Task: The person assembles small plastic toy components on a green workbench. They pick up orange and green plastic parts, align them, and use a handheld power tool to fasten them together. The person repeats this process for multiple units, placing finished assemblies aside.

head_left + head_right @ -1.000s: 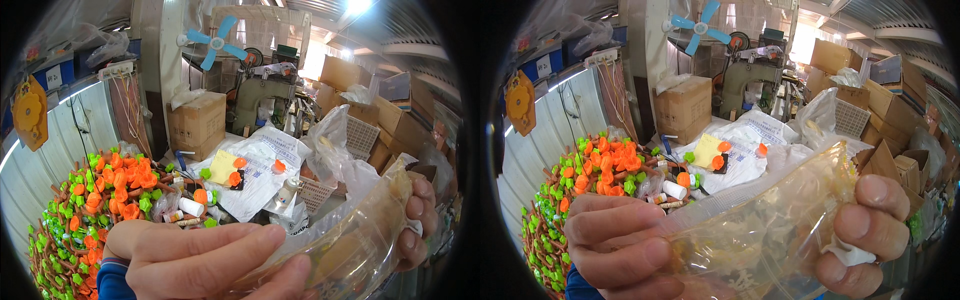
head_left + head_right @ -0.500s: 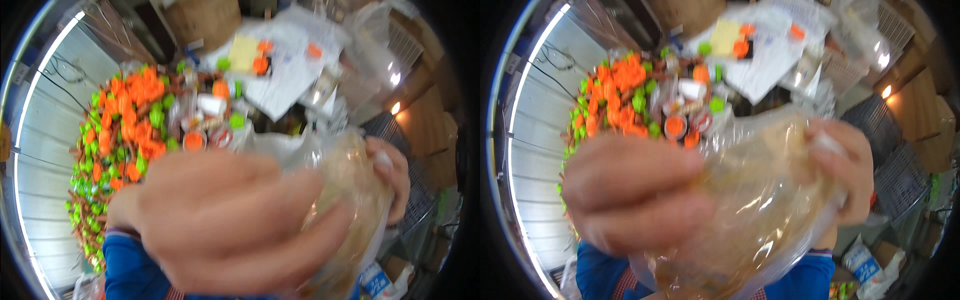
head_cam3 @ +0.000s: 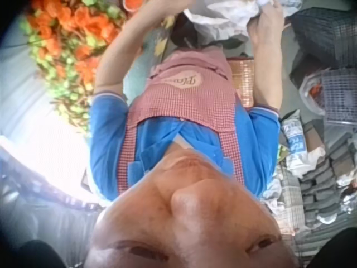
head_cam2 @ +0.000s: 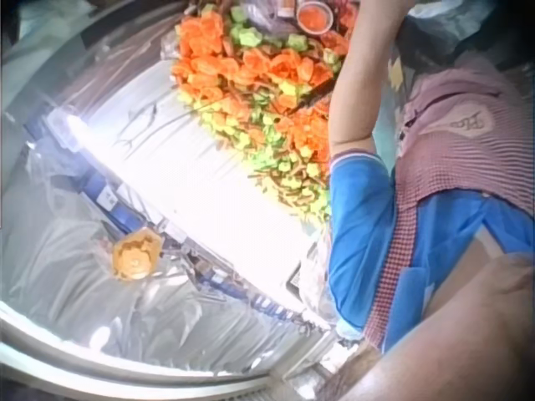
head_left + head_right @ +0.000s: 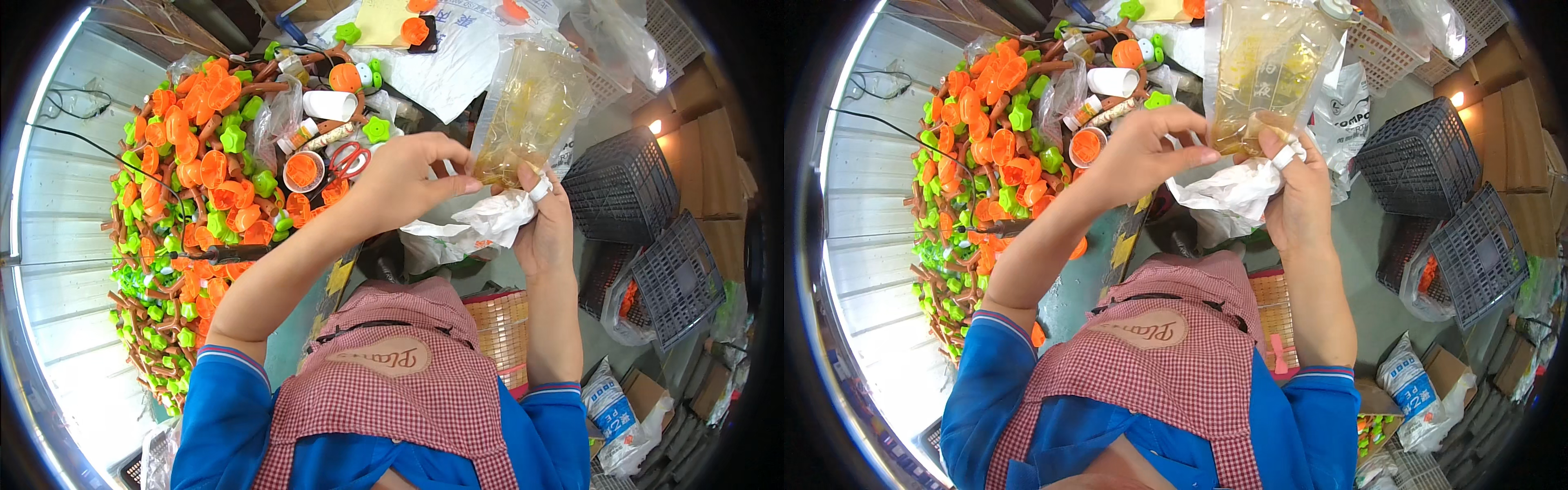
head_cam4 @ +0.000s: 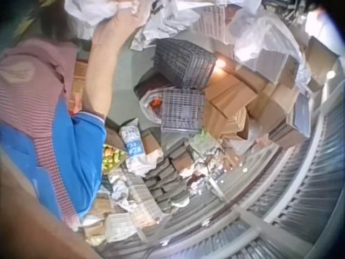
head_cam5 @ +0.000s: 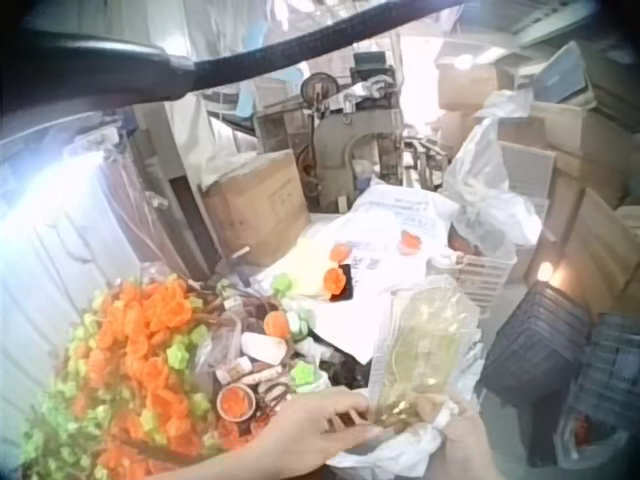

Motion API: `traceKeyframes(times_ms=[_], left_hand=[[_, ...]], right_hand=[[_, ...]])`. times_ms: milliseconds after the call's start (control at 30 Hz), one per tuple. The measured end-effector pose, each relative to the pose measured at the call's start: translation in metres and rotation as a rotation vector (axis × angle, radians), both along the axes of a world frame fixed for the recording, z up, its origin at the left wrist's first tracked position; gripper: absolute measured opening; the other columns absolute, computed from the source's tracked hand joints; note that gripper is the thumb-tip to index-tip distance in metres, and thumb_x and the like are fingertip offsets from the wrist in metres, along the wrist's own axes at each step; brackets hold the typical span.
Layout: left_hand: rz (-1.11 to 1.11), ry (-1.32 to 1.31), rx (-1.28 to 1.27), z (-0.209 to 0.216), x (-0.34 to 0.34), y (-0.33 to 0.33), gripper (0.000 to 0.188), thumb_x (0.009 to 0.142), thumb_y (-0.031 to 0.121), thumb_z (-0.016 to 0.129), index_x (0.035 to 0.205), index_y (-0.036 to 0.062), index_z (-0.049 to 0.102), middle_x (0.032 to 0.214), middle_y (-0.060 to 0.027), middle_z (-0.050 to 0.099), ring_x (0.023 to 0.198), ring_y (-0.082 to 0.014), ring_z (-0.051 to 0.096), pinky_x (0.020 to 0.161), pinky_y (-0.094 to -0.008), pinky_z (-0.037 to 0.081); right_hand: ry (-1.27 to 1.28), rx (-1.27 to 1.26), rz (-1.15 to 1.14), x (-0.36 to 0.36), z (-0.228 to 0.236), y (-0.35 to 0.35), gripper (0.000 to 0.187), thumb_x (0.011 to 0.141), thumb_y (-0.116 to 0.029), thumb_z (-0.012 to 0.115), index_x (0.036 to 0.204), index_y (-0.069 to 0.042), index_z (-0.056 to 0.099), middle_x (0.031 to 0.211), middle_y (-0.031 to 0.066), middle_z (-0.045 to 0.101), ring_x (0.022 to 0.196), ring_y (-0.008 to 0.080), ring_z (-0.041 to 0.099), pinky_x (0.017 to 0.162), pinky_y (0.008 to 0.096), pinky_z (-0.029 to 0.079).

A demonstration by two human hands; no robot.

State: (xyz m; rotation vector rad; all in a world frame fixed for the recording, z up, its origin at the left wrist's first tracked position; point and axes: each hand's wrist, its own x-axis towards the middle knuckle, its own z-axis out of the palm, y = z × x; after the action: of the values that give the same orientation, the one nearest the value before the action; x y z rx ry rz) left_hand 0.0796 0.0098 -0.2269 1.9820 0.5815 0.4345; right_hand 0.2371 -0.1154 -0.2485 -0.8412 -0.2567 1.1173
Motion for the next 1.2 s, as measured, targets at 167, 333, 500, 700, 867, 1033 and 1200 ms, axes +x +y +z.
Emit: traceKeyframes(times_ms=[167, 333, 500, 700, 867, 1033, 1200], left_hand=[[-0.029, -0.006, -0.035, 0.0, -0.003, 0.001, 0.012, 0.084, 0.013, 0.075, 0.088, 0.0027, 0.07, 0.076, 0.0019, 0.062, 0.069, -0.006, 0.051, 0.061, -0.025, 0.041], [-0.078, -0.001, -0.034, 0.002, -0.011, 0.003, 0.014, 0.082, 0.013, 0.076, 0.08, 0.0018, 0.067, 0.071, 0.0017, 0.061, 0.068, -0.0068, 0.05, 0.062, -0.0254, 0.039], [-0.056, -0.012, 0.031, -0.001, -0.013, 0.006, 0.021, 0.078, 0.02, 0.079, 0.079, 0.0012, 0.068, 0.066, -0.0049, 0.063, 0.061, -0.0128, 0.053, 0.059, -0.0295, 0.044], [-0.058, -0.032, 0.0, -0.011, -0.015, 0.002, 0.027, 0.077, 0.024, 0.08, 0.092, 0.0029, 0.073, 0.077, -0.0054, 0.068, 0.066, -0.0127, 0.059, 0.063, -0.0287, 0.048], [0.128, -0.004, 0.072, 0.0, -0.024, 0.005, 0.048, 0.08, 0.022, 0.079, 0.121, 0.0026, 0.063, 0.097, -0.003, 0.068, 0.072, -0.0099, 0.058, 0.066, -0.0264, 0.049], [0.207, -0.241, -0.035, 0.015, -0.022, 0.014, 0.059, 0.083, 0.024, 0.077, 0.133, 0.0023, 0.054, 0.102, -0.0021, 0.067, 0.074, -0.0098, 0.06, 0.068, -0.0256, 0.051], [0.176, -0.33, -0.136, 0.027, -0.015, 0.013, 0.047, 0.087, 0.014, 0.072, 0.13, 0.0031, 0.057, 0.099, -0.0034, 0.067, 0.071, -0.0074, 0.06, 0.066, -0.0226, 0.051]], right_hand=[[-0.177, -0.069, 0.013, 0.0, 0.005, 0.002, 0.028, 0.088, -0.013, 0.071, 0.112, 0.001, 0.065, 0.097, 0.0102, 0.069, 0.074, 0.0168, 0.068, 0.064, 0.0299, 0.059], [-0.289, -0.14, 0.081, 0.007, 0.006, 0.002, 0.026, 0.086, -0.014, 0.075, 0.107, 0.0, 0.069, 0.09, 0.0094, 0.07, 0.062, 0.0155, 0.067, 0.053, 0.0283, 0.058], [-0.3, -0.175, 0.074, 0.004, 0.011, 0.003, 0.024, 0.087, -0.012, 0.073, 0.107, -0.001, 0.069, 0.088, 0.0096, 0.07, 0.061, 0.0153, 0.066, 0.051, 0.0275, 0.056], [-0.287, -0.143, 0.069, 0.001, 0.007, 0.003, 0.021, 0.088, -0.008, 0.071, 0.107, 0.0, 0.068, 0.09, 0.0088, 0.07, 0.066, 0.0144, 0.067, 0.058, 0.0273, 0.057], [-0.313, -0.199, 0.038, 0.004, 0.0, 0.0, 0.02, 0.088, -0.006, 0.07, 0.107, 0.0, 0.068, 0.09, 0.0084, 0.07, 0.073, 0.0137, 0.068, 0.062, 0.028, 0.058], [-0.359, -0.195, 0.055, 0.006, -0.004, -0.003, 0.02, 0.087, -0.005, 0.07, 0.107, 0.0, 0.068, 0.091, 0.0082, 0.07, 0.071, 0.0127, 0.067, 0.061, 0.0264, 0.056], [-0.473, -0.232, 0.038, 0.003, 0.002, -0.007, 0.022, 0.086, -0.003, 0.071, 0.108, 0.001, 0.067, 0.09, 0.0076, 0.07, 0.069, 0.0114, 0.065, 0.06, 0.0249, 0.054]])
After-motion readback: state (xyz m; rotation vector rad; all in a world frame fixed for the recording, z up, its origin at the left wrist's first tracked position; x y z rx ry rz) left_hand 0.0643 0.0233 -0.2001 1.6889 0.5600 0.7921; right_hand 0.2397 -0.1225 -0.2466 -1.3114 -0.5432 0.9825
